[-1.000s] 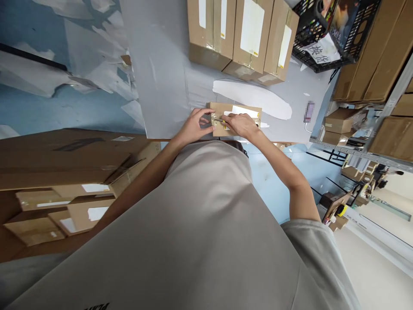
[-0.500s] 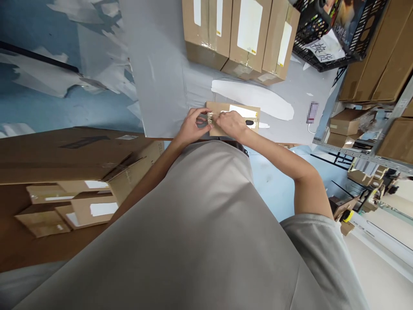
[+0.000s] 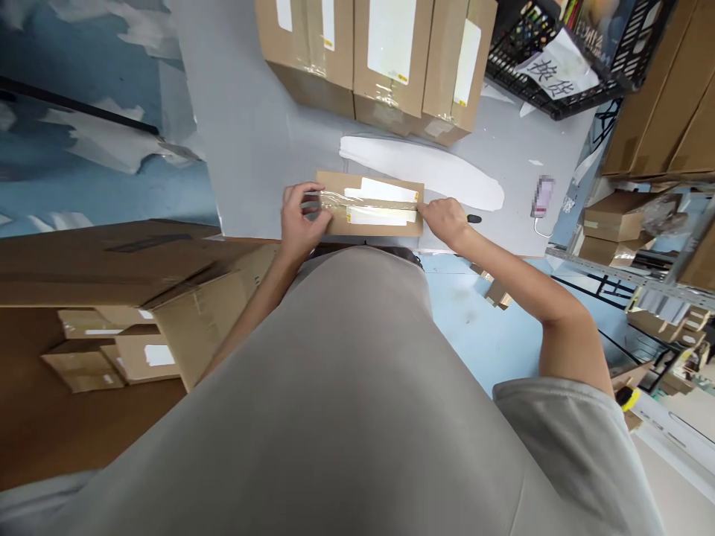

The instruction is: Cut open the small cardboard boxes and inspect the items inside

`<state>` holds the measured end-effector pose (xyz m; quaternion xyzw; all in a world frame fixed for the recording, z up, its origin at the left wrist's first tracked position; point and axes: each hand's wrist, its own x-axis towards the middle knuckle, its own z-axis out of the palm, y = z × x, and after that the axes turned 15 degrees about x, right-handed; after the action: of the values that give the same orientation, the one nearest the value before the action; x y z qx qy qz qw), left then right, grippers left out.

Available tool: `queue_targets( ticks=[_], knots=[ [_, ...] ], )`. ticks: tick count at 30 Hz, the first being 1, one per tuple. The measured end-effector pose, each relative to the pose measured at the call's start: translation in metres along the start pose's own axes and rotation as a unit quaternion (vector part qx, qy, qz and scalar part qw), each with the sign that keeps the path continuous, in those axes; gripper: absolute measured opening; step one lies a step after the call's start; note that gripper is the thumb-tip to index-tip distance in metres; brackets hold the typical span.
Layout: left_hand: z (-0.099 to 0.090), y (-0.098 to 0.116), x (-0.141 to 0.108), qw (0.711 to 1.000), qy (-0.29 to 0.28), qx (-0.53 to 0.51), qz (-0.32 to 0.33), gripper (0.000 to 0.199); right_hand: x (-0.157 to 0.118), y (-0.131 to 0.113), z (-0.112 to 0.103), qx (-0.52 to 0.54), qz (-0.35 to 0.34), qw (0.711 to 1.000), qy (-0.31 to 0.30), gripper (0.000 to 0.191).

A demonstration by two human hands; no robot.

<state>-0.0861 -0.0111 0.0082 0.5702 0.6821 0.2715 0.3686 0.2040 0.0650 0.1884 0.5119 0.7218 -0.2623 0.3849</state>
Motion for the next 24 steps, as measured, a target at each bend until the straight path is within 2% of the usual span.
queue_targets(
  ticks=[5, 9, 12, 17, 24],
  knots=[
    [0.025, 0.011, 0.012, 0.994, 0.092, 0.052, -0.033, 0.028, 0.004, 0.023, 0.011, 0.011, -0.050, 0.998, 0.022, 0.049],
    [0.045, 0.016, 0.020, 0.979, 0.169, 0.096, -0.056, 0.032, 0.012, 0.037, 0.017, 0.028, -0.098, 0.994, 0.026, 0.048],
    [0.048, 0.016, 0.019, 0.977, 0.179, 0.096, -0.067, 0.036, 0.019, 0.050, 0.025, 0.042, -0.137, 0.989, 0.027, 0.050],
    [0.042, 0.018, 0.014, 0.974, 0.178, 0.105, -0.090, 0.038, 0.033, 0.069, 0.043, 0.071, -0.189, 0.978, 0.048, 0.049],
    [0.042, 0.022, 0.014, 0.964, 0.205, 0.153, -0.070, 0.050, 0.040, 0.090, 0.057, 0.104, -0.202, 0.972, 0.056, 0.049]
  ],
)
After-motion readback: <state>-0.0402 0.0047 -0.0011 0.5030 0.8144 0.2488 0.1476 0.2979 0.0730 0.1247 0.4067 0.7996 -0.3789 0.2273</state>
